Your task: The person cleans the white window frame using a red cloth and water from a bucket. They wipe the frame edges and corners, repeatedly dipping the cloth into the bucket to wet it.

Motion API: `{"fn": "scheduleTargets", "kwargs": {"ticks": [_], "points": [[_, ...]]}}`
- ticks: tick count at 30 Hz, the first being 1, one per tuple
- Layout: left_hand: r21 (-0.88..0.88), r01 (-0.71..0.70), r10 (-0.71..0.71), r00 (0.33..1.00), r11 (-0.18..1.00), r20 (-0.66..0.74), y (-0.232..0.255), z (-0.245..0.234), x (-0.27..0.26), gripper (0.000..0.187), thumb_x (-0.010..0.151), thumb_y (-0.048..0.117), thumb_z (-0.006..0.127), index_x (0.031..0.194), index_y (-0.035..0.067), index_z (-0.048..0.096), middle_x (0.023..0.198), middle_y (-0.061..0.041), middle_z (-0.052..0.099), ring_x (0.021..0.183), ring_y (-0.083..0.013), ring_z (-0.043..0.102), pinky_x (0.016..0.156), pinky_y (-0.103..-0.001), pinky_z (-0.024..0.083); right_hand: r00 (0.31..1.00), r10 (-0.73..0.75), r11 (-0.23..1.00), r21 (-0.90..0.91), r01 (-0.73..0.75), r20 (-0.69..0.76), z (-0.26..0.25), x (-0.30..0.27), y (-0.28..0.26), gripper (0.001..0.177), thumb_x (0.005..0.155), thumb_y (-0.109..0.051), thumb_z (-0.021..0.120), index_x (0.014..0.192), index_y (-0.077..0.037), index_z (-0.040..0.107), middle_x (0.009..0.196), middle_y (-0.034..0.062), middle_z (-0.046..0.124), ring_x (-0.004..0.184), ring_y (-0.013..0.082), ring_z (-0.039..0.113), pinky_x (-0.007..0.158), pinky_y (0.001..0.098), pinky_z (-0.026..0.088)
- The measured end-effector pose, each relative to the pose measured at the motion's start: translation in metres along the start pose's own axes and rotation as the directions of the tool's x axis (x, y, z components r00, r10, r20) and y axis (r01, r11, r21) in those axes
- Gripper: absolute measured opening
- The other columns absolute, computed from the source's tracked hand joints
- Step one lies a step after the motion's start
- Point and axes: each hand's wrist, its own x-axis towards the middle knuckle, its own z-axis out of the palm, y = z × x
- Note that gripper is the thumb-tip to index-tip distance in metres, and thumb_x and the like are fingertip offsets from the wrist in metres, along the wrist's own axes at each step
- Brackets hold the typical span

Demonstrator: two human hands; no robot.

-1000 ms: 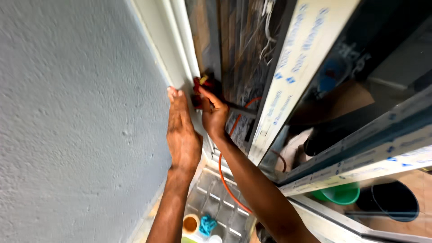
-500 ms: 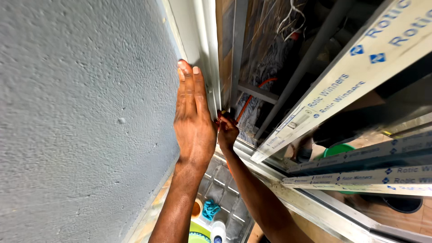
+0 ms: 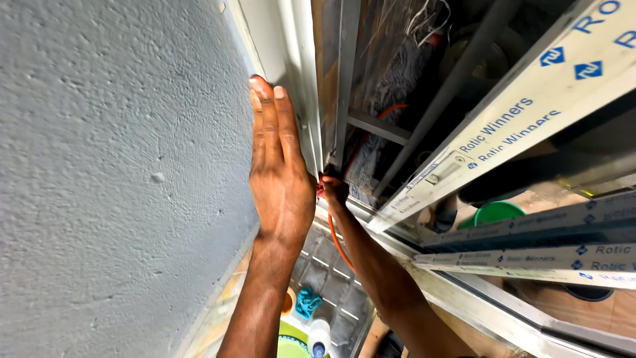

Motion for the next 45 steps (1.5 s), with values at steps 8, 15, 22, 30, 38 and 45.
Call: {"fn": "scheduleTargets", "kwargs": {"ticks": [8,15,22,30,38,45], "points": [[0.018,0.011,-0.011,1.0,1.0,-0.018,0.009,-0.006,0.005,0.099,0.071,-0.032,0.043,0.162,0.002,0.023,0.171,-0.021,0.02,0.158,-0.0375,0.028,0.124,-0.042,0.034,0.968,-0.211,0.871,0.424,0.249,-0.136,0.014,-0.04,-0.036,0.008,0.088,-0.006,0.073,0.095,-0.003,0.074,0.081,0.0084,0.075,0.061,0.0184,0.071,0.058,0.0354,0.064],[0.022,-0.022,0.023,0.999,1.0,-0.041,0.012,-0.011,0.008,0.096,0.073,-0.031,0.047,0.161,-0.001,0.023,0.169,-0.025,0.02,0.156,-0.0397,0.029,0.125,-0.043,0.037,0.926,-0.297,0.92,0.188,0.342,-0.231,0.044,-0.067,-0.049,0.009,0.095,0.001,0.068,0.091,0.002,0.076,0.077,0.0099,0.071,0.062,0.0154,0.064,0.052,0.0312,0.053],[0.003,0.007,-0.007,0.999,1.0,-0.038,0.018,-0.013,0.009,0.098,0.068,-0.025,0.058,0.157,-0.003,0.026,0.166,-0.026,0.02,0.152,-0.0412,0.03,0.119,-0.042,0.041,0.828,-0.56,0.774,0.359,0.521,0.008,0.069,-0.121,-0.15,0.011,0.097,0.005,0.065,0.101,0.002,0.076,0.087,0.0083,0.071,0.073,0.0131,0.063,0.062,0.0283,0.053],[-0.031,0.094,-0.094,0.996,0.995,-0.004,0.03,-0.026,0.01,0.094,0.068,-0.023,0.061,0.154,0.0,0.029,0.165,-0.026,0.024,0.147,-0.0381,0.037,0.104,-0.039,0.052,0.757,-0.644,0.736,0.36,0.574,0.111,0.076,-0.178,-0.25,0.015,0.095,0.005,0.064,0.105,0.003,0.075,0.1,0.0076,0.077,0.082,0.0136,0.07,0.072,0.0283,0.06],[-0.017,0.137,-0.136,0.989,0.99,0.062,0.032,-0.039,0.015,0.089,0.076,-0.018,0.064,0.157,0.001,0.032,0.162,-0.027,0.032,0.138,-0.0396,0.047,0.102,-0.042,0.053,0.501,-0.865,0.496,0.2,0.845,0.032,0.084,-0.231,-0.315,0.02,0.095,0.002,0.061,0.108,0.0,0.075,0.101,0.01,0.076,0.084,0.0195,0.072,0.078,0.0312,0.058],[0.156,-0.032,0.05,0.993,0.987,-0.11,0.066,-0.093,0.067,0.08,0.074,-0.012,0.068,0.149,-0.003,0.042,0.155,-0.027,0.043,0.137,-0.0413,0.051,0.103,-0.041,0.053,0.718,-0.684,0.681,-0.238,0.692,0.129,0.101,-0.204,-0.358,0.013,0.092,-0.01,0.072,0.1,-0.004,0.08,0.091,0.0166,0.082,0.079,0.0187,0.075,0.075,0.034,0.057]]}}
